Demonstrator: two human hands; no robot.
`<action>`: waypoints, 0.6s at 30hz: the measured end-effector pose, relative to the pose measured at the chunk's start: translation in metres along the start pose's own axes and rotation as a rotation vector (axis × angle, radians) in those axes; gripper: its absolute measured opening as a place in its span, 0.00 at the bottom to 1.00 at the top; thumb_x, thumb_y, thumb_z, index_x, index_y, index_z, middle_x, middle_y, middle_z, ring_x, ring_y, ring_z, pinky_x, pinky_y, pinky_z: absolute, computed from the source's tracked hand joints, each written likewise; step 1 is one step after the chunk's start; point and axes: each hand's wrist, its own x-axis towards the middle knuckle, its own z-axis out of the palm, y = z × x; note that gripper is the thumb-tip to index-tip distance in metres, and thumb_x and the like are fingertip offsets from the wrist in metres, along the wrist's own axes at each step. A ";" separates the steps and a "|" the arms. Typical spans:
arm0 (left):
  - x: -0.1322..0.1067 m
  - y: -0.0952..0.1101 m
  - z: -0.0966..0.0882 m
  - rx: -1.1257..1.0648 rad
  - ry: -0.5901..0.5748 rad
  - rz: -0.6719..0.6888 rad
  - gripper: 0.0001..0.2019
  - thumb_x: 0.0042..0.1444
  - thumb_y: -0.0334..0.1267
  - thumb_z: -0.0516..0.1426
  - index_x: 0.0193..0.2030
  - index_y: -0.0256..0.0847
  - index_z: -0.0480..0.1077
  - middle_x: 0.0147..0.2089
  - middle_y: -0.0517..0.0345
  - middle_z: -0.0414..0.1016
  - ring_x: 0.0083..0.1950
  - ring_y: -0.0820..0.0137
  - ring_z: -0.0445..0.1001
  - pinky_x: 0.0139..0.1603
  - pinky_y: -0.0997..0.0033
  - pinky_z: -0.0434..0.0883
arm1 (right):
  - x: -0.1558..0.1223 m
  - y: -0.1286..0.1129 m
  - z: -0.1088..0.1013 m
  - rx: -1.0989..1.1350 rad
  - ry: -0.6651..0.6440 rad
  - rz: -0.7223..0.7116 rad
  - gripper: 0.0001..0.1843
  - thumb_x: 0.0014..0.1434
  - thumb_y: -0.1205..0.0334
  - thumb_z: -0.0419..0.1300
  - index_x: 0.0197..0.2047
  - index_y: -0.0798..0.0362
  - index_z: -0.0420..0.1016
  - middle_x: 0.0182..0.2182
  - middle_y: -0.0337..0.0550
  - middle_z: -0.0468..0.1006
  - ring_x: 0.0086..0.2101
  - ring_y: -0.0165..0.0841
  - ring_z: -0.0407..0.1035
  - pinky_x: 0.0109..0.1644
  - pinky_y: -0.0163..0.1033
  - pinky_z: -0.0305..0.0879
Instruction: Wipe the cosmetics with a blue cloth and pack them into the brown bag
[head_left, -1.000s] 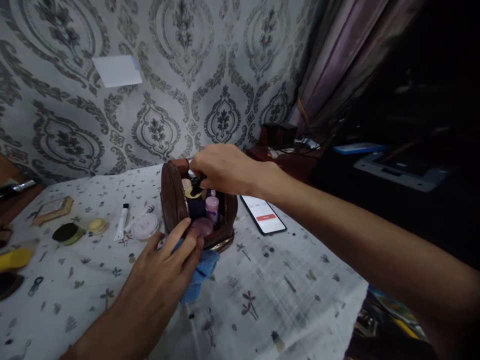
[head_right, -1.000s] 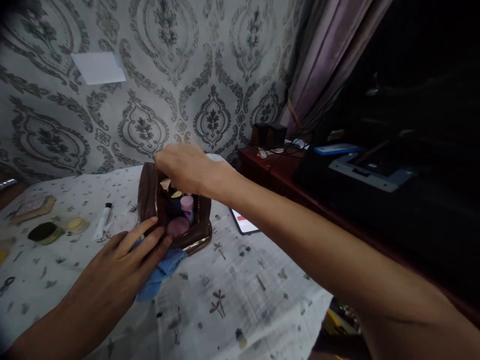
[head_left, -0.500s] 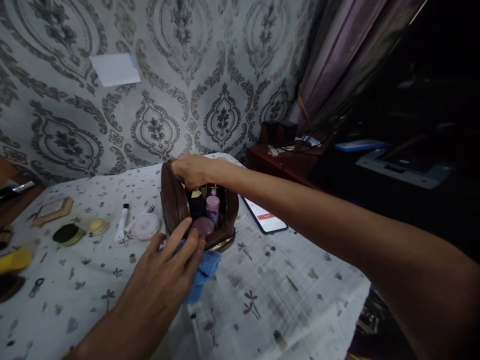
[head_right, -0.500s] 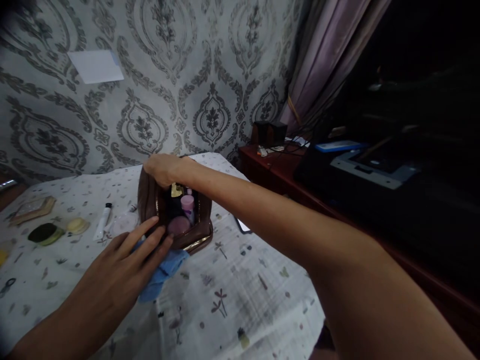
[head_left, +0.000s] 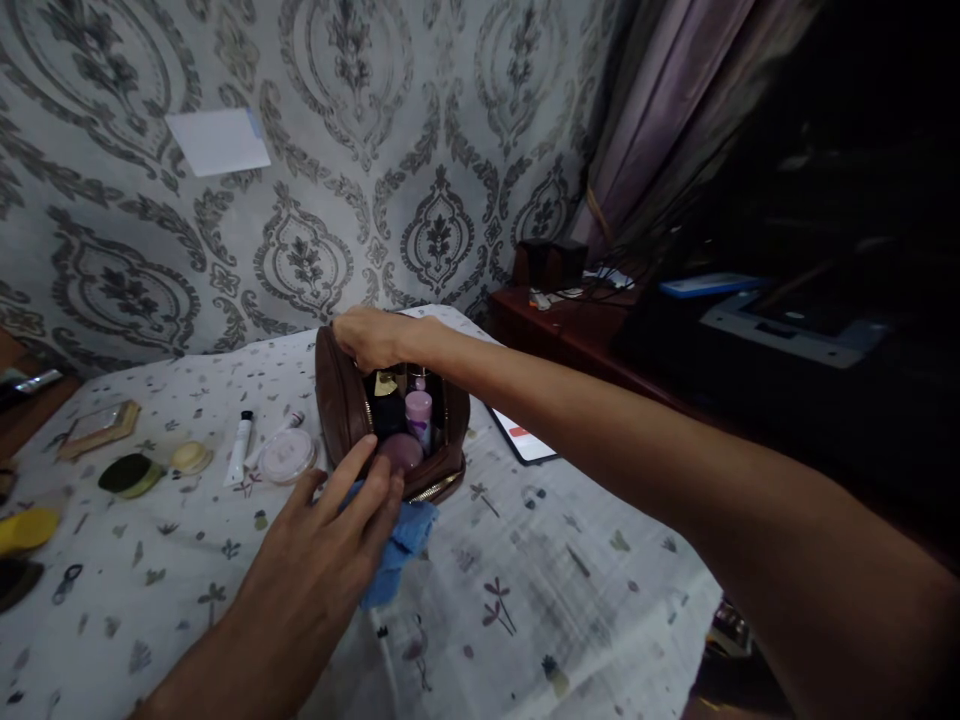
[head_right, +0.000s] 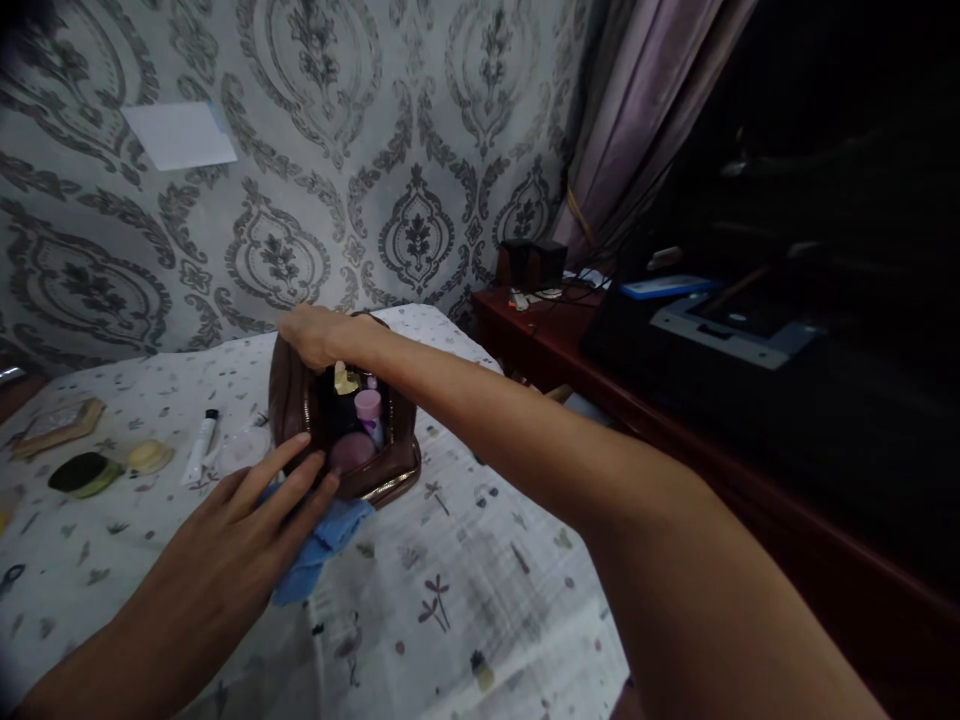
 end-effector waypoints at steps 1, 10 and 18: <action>0.000 0.000 0.000 -0.003 -0.005 0.001 0.23 0.59 0.28 0.48 0.58 0.40 0.73 0.62 0.47 0.72 0.69 0.54 0.60 0.50 0.58 0.69 | -0.001 0.000 0.000 -0.020 -0.010 -0.011 0.08 0.48 0.79 0.64 0.32 0.62 0.80 0.30 0.45 0.82 0.32 0.32 0.72 0.34 0.34 0.62; -0.002 -0.001 0.002 -0.003 -0.033 0.006 0.25 0.59 0.27 0.47 0.61 0.40 0.71 0.65 0.48 0.69 0.71 0.55 0.58 0.50 0.57 0.71 | -0.012 0.007 -0.003 -0.147 0.040 -0.070 0.07 0.47 0.71 0.70 0.31 0.56 0.79 0.30 0.40 0.78 0.34 0.32 0.71 0.36 0.35 0.63; -0.001 -0.004 -0.002 -0.050 -0.009 0.018 0.24 0.56 0.25 0.47 0.58 0.37 0.71 0.63 0.48 0.71 0.69 0.54 0.61 0.49 0.57 0.73 | -0.052 -0.008 0.005 0.073 0.391 -0.033 0.08 0.66 0.65 0.56 0.38 0.58 0.76 0.39 0.48 0.77 0.38 0.34 0.70 0.43 0.38 0.63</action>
